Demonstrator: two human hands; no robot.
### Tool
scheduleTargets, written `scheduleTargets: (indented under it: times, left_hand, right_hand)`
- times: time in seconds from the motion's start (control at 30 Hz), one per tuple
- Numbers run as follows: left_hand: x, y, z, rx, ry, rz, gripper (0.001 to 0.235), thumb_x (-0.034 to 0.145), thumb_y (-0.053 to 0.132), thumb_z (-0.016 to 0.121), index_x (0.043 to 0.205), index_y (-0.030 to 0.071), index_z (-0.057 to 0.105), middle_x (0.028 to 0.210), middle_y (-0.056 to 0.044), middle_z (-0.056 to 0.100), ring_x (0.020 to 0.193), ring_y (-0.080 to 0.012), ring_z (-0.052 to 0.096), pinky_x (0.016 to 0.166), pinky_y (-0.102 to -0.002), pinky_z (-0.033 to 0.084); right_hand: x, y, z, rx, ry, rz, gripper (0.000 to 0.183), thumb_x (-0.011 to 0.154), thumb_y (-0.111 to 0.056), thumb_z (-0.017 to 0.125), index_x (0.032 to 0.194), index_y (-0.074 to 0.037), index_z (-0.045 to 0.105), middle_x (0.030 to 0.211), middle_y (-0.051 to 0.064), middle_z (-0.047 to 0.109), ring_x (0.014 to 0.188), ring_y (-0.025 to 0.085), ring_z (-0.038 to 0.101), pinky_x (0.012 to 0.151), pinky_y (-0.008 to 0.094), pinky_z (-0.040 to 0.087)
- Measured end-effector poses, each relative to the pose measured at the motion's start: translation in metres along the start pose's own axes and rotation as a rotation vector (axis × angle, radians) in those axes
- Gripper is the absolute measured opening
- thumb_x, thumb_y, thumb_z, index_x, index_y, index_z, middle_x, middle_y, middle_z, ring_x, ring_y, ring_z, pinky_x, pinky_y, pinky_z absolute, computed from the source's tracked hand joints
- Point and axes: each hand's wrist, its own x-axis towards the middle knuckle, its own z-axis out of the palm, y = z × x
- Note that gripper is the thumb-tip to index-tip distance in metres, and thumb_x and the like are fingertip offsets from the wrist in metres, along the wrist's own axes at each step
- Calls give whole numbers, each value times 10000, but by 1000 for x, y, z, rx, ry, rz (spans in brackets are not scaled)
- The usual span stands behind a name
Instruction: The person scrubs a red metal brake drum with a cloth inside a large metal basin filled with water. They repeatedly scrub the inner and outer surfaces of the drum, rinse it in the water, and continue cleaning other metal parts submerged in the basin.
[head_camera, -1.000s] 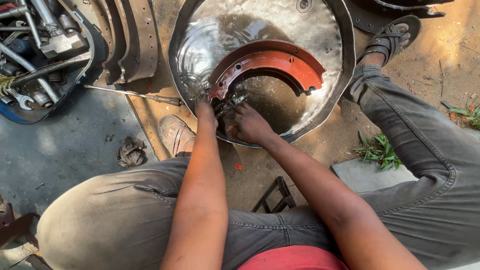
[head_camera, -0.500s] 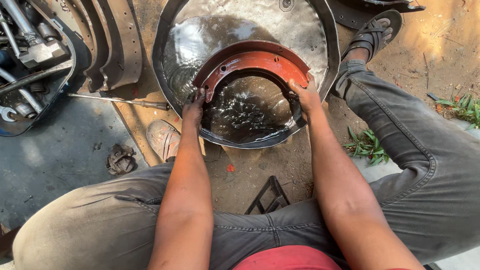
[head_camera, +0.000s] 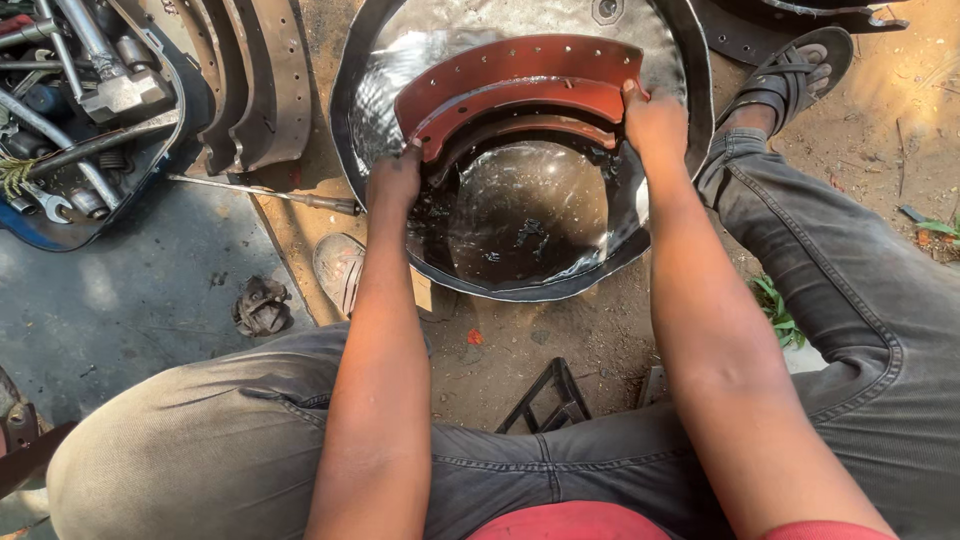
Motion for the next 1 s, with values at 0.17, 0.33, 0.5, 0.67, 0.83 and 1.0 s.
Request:
scheduleTargets:
  times: [0.17, 0.33, 0.5, 0.67, 0.83, 1.0]
  left_hand:
    - [13, 21, -7, 46, 34, -27, 588, 941, 551, 574, 1127, 19, 741, 1198, -274, 684, 1146, -448, 631, 971, -489, 474]
    - [48, 13, 9, -593, 15, 16, 487, 898, 406, 633, 1010, -49, 765, 1007, -219, 760, 938, -312, 659, 880, -448, 501]
    - [77, -6, 29, -604, 91, -62, 463, 888, 412, 652, 975, -35, 736, 928, -126, 730, 862, -235, 659, 821, -410, 508]
    - [90, -43, 46, -797, 94, -85, 515, 894, 469, 733, 1005, -34, 706, 927, -107, 662, 832, -217, 574, 772, -382, 483]
    - [74, -47, 37, -1032, -81, -147, 619, 897, 514, 789, 1186, -32, 750, 985, -114, 589, 853, -261, 475, 776, -434, 461]
    - [66, -39, 32, -959, -175, -222, 727, 823, 540, 736, 1364, 69, 621, 1346, -161, 601, 1180, -322, 589, 940, -582, 421]
  right_hand:
    - [35, -18, 4, 85, -95, 113, 508, 907, -540, 594, 1187, -131, 704, 1166, 216, 666, 1107, 416, 615, 913, 496, 461]
    - [73, -14, 30, 126, -61, 18, 496, 925, -511, 622, 1143, -75, 718, 1140, 236, 704, 1093, 403, 661, 926, 480, 493]
    - [95, -26, 44, 7, -58, -47, 511, 981, -513, 599, 1112, -40, 743, 1154, 264, 700, 1116, 436, 644, 965, 486, 489]
    - [75, -36, 30, 50, -115, -77, 623, 1002, -542, 602, 1279, 15, 626, 1289, 293, 637, 1215, 437, 595, 1012, 456, 482]
    - [-17, 10, 47, -108, 384, -307, 791, 1099, -448, 695, 1460, 174, 367, 1474, 425, 420, 1385, 515, 418, 1140, 515, 328]
    - [-142, 13, 85, -250, -420, -235, 508, 962, -544, 674, 1104, -57, 658, 1081, 239, 671, 1019, 399, 670, 897, 508, 543]
